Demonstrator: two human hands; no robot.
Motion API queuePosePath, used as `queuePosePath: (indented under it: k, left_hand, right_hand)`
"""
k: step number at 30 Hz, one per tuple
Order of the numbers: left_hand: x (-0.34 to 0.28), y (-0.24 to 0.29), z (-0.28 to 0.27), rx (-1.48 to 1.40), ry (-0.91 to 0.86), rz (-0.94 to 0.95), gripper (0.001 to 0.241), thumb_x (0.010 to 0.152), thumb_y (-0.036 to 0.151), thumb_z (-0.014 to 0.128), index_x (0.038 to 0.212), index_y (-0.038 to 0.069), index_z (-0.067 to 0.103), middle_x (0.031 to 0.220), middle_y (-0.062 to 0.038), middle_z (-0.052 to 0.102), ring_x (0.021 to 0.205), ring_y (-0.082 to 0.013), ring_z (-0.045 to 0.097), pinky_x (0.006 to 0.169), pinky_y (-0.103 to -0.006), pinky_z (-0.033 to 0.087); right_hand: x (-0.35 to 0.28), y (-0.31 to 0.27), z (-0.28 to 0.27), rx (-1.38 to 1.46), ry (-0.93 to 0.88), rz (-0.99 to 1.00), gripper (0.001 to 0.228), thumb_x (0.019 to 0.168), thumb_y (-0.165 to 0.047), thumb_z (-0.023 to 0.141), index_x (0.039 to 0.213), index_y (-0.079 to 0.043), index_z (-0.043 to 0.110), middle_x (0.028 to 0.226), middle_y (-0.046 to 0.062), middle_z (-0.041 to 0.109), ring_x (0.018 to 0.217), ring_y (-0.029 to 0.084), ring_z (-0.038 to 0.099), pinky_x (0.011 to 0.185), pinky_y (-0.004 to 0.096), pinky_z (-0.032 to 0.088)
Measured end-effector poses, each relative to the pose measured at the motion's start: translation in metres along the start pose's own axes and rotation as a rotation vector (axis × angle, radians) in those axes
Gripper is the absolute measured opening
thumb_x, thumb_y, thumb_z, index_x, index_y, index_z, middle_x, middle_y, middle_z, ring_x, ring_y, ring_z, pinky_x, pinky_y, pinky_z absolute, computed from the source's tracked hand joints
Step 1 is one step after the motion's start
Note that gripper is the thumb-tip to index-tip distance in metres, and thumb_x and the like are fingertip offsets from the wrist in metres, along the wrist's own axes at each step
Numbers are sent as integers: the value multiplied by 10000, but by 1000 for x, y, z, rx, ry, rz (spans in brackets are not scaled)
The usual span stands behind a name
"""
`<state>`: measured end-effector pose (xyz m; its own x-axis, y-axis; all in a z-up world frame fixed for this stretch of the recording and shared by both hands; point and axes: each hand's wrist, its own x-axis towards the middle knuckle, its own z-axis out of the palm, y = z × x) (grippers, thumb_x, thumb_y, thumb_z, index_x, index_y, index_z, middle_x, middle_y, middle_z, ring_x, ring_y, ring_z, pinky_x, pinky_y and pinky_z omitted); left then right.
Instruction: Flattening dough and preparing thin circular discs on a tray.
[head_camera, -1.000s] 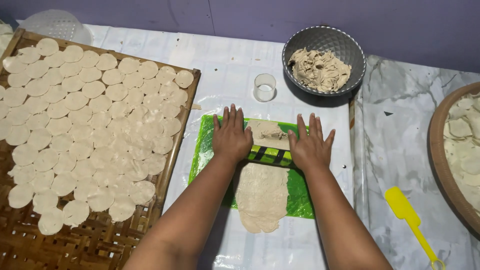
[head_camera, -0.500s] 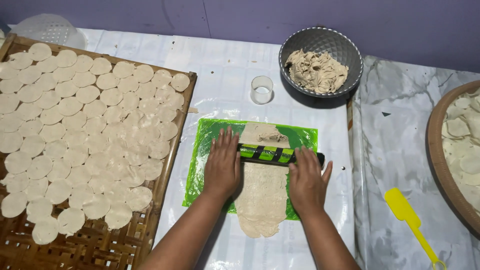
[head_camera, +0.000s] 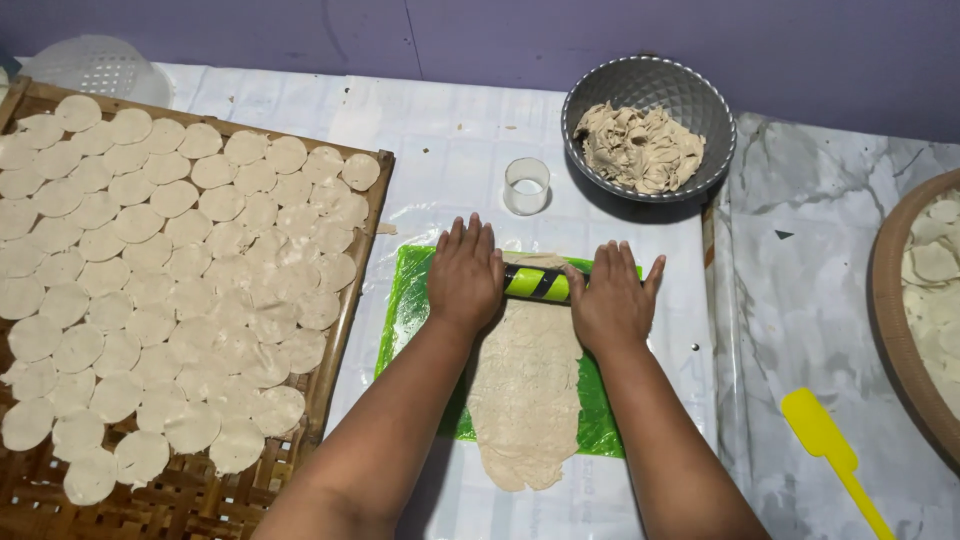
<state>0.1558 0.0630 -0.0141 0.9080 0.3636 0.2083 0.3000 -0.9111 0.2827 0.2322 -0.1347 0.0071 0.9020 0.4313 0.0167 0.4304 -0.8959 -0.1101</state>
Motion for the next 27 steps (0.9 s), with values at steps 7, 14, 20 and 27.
queuePosePath:
  k: [7,14,20,27]
  left_hand:
    - [49,7,-8,122,-248,-95,604,1028,341,286,1542,34,370,1663,-153,248,1550,-310,181,1255,-482,88]
    - [58,9,-18,105,-394,-164,647,1033,340,263,1611,62,182,1706,-130,73,1577,-276,12,1251,-486,-28]
    - [58,-10,-16,-201,-237,-194,619,1045,372,332,1597,100,263,1703,-115,143,1584,-258,33,1250,-518,-64]
    - [26,-27,-49,-420,160,-133,540,1090,294,354,1593,98,357,1711,-131,242,1610,-301,95,1281,-548,-9]
  right_hand:
    - [45,15,20,15,28,-65,618,1062,-509,328,1496,-90,463,1570,164,395,1498,283,244,1200,599,-23]
    - [8,12,-37,265,-42,-107,587,773,-388,816,1252,-123,606,1273,104,592,1303,282,492,1172,448,289]
    - [33,30,-40,182,-223,-213,551,753,-345,841,1235,-166,644,1215,76,660,1221,288,577,1111,462,338]
    - [38,39,-82,410,-334,-106,590,788,-386,808,1302,-163,622,1256,74,668,1177,293,622,1036,450,456]
